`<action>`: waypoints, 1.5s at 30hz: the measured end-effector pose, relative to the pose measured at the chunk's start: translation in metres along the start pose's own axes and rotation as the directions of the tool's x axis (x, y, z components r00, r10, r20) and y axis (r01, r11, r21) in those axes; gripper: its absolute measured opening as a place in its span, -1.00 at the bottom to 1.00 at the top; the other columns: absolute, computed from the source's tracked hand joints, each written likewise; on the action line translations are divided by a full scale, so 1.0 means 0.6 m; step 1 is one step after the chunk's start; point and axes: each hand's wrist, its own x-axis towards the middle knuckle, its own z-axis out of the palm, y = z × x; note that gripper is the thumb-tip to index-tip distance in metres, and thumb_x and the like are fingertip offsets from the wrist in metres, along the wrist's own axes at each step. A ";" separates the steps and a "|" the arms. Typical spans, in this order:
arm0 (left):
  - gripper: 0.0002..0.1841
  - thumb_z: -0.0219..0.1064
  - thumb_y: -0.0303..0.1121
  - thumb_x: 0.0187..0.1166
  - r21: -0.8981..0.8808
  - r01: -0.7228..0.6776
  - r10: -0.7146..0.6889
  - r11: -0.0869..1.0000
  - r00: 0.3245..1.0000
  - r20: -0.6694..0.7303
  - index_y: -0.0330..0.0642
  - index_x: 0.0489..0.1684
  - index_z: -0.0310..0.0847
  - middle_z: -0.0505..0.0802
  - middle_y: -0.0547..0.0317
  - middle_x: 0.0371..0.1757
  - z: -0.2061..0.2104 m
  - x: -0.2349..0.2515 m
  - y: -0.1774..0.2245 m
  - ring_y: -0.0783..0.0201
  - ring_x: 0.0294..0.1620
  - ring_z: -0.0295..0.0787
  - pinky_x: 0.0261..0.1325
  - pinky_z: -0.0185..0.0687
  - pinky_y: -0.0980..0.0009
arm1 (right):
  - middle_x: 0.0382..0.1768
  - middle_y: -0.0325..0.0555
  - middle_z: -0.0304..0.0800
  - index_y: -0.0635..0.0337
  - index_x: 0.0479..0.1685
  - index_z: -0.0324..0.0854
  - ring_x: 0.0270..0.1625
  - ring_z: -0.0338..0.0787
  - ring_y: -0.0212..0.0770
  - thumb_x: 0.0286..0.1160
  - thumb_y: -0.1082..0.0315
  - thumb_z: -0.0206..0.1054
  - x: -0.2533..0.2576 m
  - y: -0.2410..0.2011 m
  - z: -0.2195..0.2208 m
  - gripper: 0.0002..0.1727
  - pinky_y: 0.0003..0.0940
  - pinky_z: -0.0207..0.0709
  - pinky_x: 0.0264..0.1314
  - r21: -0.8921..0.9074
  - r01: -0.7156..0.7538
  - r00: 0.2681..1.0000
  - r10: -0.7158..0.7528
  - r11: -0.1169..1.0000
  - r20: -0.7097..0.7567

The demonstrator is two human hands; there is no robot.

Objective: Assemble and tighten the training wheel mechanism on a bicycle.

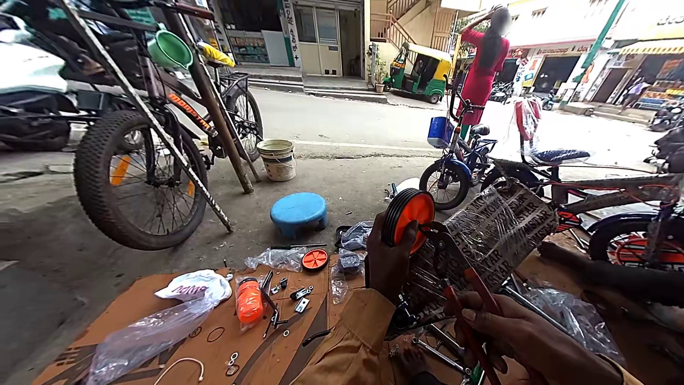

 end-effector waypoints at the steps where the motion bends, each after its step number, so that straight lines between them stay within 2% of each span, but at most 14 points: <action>1: -0.62 0.55 -0.24 0.49 -0.006 -0.005 0.005 1.000 1.000 0.003 0.04 0.25 0.65 0.87 0.19 -0.02 0.000 0.000 0.000 0.29 -0.04 0.86 0.03 0.83 0.26 | -0.18 0.01 0.86 0.16 0.30 0.58 -0.32 0.89 -0.16 0.69 0.13 0.14 0.000 0.001 0.000 -0.61 -0.36 0.75 -0.44 -0.009 0.007 1.000 -0.007 1.000 -0.006; 8: -0.64 0.52 -0.21 0.53 0.111 -0.078 0.073 0.991 0.996 0.055 0.08 0.26 0.63 0.86 0.23 -0.06 -0.002 0.001 0.004 0.32 -0.13 0.85 -0.09 0.83 0.30 | -0.42 -0.17 0.74 0.06 0.14 0.61 -0.51 0.74 -0.27 0.70 -0.01 0.13 -0.004 -0.009 -0.006 -0.62 -0.38 0.65 -0.51 -0.286 0.001 0.984 -0.052 0.958 -0.171; 11: -0.65 0.51 -0.21 0.53 0.122 -0.076 0.067 0.990 0.995 0.071 0.08 0.25 0.65 0.88 0.25 -0.07 -0.003 0.004 0.009 0.33 -0.14 0.85 -0.08 0.83 0.31 | -0.41 -0.13 0.70 0.01 0.11 0.61 -0.35 0.77 -0.10 0.75 -0.07 0.06 -0.012 -0.036 -0.015 -0.61 -0.04 0.63 -0.30 -0.839 -0.209 0.913 -0.208 0.502 -0.352; 13: -0.65 0.54 -0.24 0.50 0.098 -0.064 0.058 0.993 0.996 0.065 0.06 0.23 0.66 0.88 0.25 -0.08 -0.003 0.006 0.008 0.34 -0.12 0.86 -0.04 0.83 0.32 | -0.53 -0.17 0.68 -0.02 -0.10 0.60 -0.42 0.80 -0.03 0.66 0.02 0.13 -0.015 -0.041 -0.029 -0.73 0.04 0.64 -0.43 -0.957 -0.269 0.857 -0.425 0.110 -0.290; 16: -0.65 0.54 -0.29 0.48 0.050 -0.081 0.078 0.995 0.995 0.059 0.00 0.19 0.64 0.87 0.24 -0.09 -0.001 0.008 0.003 0.35 -0.10 0.86 0.00 0.83 0.34 | -0.61 -0.30 0.58 -0.12 -0.22 0.61 -0.56 0.73 -0.14 0.49 0.02 0.16 -0.012 -0.044 -0.061 -0.78 -0.07 0.55 -0.63 -0.969 -0.230 0.816 -0.560 -0.088 -0.143; 19: -0.66 0.49 -0.21 0.55 0.043 -0.060 0.058 0.997 0.997 0.045 -0.01 0.24 0.64 0.87 0.23 -0.06 -0.002 0.006 0.001 0.34 -0.08 0.86 0.02 0.83 0.33 | -0.39 -0.27 0.72 -0.12 0.13 0.63 -0.34 0.76 -0.21 0.71 -0.06 0.10 -0.013 -0.047 -0.065 -0.66 -0.09 0.64 -0.29 -0.921 -0.180 0.922 -0.267 0.344 -0.280; 21: -0.62 0.40 -0.01 0.61 0.081 -0.003 0.003 0.997 1.000 0.007 0.05 0.27 0.65 0.87 0.22 -0.07 -0.005 0.005 0.001 0.32 -0.12 0.85 -0.05 0.81 0.27 | -0.15 -0.22 0.87 -0.04 0.41 0.57 -0.25 0.87 -0.25 0.74 0.03 0.13 -0.015 -0.039 -0.062 -0.59 -0.24 0.78 -0.25 -0.674 -0.119 0.963 -0.080 0.729 -0.257; 23: -0.53 0.29 0.22 0.61 0.133 0.070 -0.062 0.989 0.996 -0.066 0.11 0.21 0.68 0.85 0.18 -0.20 -0.007 0.003 -0.001 0.27 -0.28 0.79 -0.26 0.74 0.21 | 0.06 -0.02 0.87 0.10 0.49 0.51 -0.03 0.93 -0.05 0.68 0.16 0.16 -0.026 -0.025 -0.052 -0.54 -0.15 0.87 -0.12 -0.347 -0.014 0.984 -0.048 0.938 -0.171; 27: -0.54 0.19 0.22 0.67 0.205 0.048 -0.030 0.978 0.995 -0.091 0.04 0.01 0.72 0.79 0.25 -0.35 -0.010 0.012 0.000 0.34 -0.37 0.73 -0.29 0.68 0.25 | 0.16 0.09 0.81 0.17 0.64 0.34 0.13 0.88 0.05 0.71 0.10 0.22 -0.046 0.018 -0.024 -0.41 -0.06 0.86 -0.03 0.001 0.292 0.952 -0.290 0.956 -0.101; 29: -0.52 0.17 0.24 0.67 0.226 0.021 -0.007 0.974 0.998 -0.060 0.03 -0.05 0.72 0.77 0.27 -0.38 -0.009 0.011 0.005 0.38 -0.39 0.72 -0.31 0.66 0.28 | -0.19 -0.05 0.78 0.18 0.60 0.42 -0.24 0.83 -0.14 0.77 0.08 0.17 -0.045 0.052 -0.003 -0.46 -0.25 0.78 -0.30 0.085 0.342 0.939 -0.336 0.936 -0.078; 33: -0.44 0.14 0.33 0.61 0.306 -0.022 0.017 0.952 1.000 0.018 0.04 -0.02 0.75 0.79 0.30 -0.40 -0.011 0.012 0.015 0.40 -0.42 0.72 -0.33 0.65 0.29 | -0.41 -0.21 0.71 0.16 0.25 0.50 -0.49 0.72 -0.30 0.73 0.22 0.04 -0.061 0.081 0.021 -0.69 -0.40 0.63 -0.49 0.107 0.128 0.990 -0.121 0.986 -0.077; 36: -0.24 -0.03 0.53 0.51 0.404 -0.132 0.092 0.905 0.989 0.117 0.03 0.02 0.74 0.76 0.30 -0.46 -0.015 0.013 0.019 0.37 -0.48 0.68 -0.41 0.58 0.22 | 0.18 0.09 0.77 0.21 0.64 0.21 0.14 0.86 0.10 0.59 0.38 0.14 -0.069 0.072 0.019 -0.41 0.09 0.82 0.07 0.156 0.055 0.998 -0.051 0.986 -0.029; 38: -0.11 -0.25 0.60 0.49 0.461 -0.227 0.166 0.858 0.972 0.169 0.00 -0.04 0.73 0.74 0.27 -0.49 -0.015 0.013 0.021 0.31 -0.47 0.70 -0.42 0.59 0.14 | 0.44 0.11 0.62 0.14 0.84 -0.07 0.44 0.70 0.18 0.51 0.44 0.23 -0.067 0.064 0.016 -0.16 0.26 0.64 0.42 0.186 0.073 0.997 -0.077 0.980 0.010; 45: -0.13 -0.47 0.48 0.62 0.492 -0.314 0.250 0.812 0.949 0.192 -0.01 -0.27 0.65 0.65 0.27 -0.58 -0.006 0.001 0.021 0.26 -0.49 0.68 -0.45 0.56 0.11 | 0.65 0.00 0.44 0.07 0.90 -0.08 0.62 0.54 0.07 0.36 0.40 0.40 -0.054 0.028 0.006 0.01 0.16 0.58 0.53 0.141 0.000 1.000 -0.004 0.990 0.022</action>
